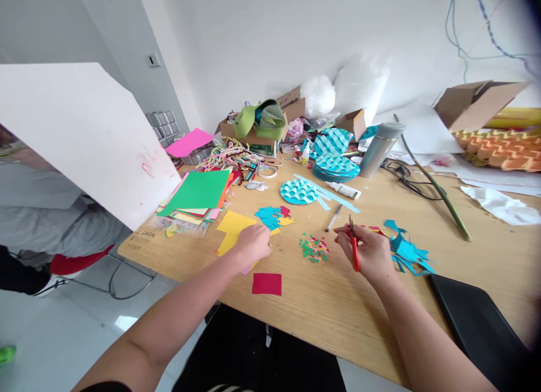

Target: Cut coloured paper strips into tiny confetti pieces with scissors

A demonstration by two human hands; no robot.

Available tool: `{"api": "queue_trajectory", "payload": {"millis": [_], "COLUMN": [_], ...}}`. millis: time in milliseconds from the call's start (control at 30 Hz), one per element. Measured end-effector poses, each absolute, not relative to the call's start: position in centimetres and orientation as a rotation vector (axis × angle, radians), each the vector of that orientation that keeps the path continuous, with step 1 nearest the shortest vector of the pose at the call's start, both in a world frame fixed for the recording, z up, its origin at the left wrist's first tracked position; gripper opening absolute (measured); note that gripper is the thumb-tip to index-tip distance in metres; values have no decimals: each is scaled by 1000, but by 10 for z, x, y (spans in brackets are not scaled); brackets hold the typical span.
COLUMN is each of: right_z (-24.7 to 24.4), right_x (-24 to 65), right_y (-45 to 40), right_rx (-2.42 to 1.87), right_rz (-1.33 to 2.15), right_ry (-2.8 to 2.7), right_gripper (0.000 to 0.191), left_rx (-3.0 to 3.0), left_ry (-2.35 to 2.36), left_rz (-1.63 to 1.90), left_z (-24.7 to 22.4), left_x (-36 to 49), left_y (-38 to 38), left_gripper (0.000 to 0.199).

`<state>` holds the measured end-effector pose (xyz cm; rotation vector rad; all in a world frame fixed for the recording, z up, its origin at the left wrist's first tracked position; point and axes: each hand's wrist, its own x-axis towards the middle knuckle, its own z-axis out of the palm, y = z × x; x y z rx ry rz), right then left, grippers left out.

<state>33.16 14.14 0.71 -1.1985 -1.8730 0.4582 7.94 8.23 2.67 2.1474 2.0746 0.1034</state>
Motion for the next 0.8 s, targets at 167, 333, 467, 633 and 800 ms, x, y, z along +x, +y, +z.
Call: {"api": "queue_trajectory", "payload": {"millis": [167, 333, 467, 633, 800], "right_z": [7, 7, 6, 5, 5], "right_x": [333, 333, 332, 332, 333], "right_y": [142, 142, 141, 142, 142], "right_rx": [-1179, -1164, -1171, -1177, -1172], "right_rz": [434, 416, 413, 402, 403], "right_ry": [-1888, -1910, -1931, -1936, -1938], "right_gripper": [19, 22, 21, 19, 19], "left_rx": [2155, 2370, 2482, 2604, 2685], "left_ry": [1918, 1593, 1563, 1634, 1618], "left_rz": [216, 308, 355, 280, 277], "left_z": [38, 43, 35, 31, 31], "left_x": [59, 43, 27, 14, 23], "left_y": [72, 35, 16, 11, 3], "left_gripper": [12, 19, 23, 25, 35]}}
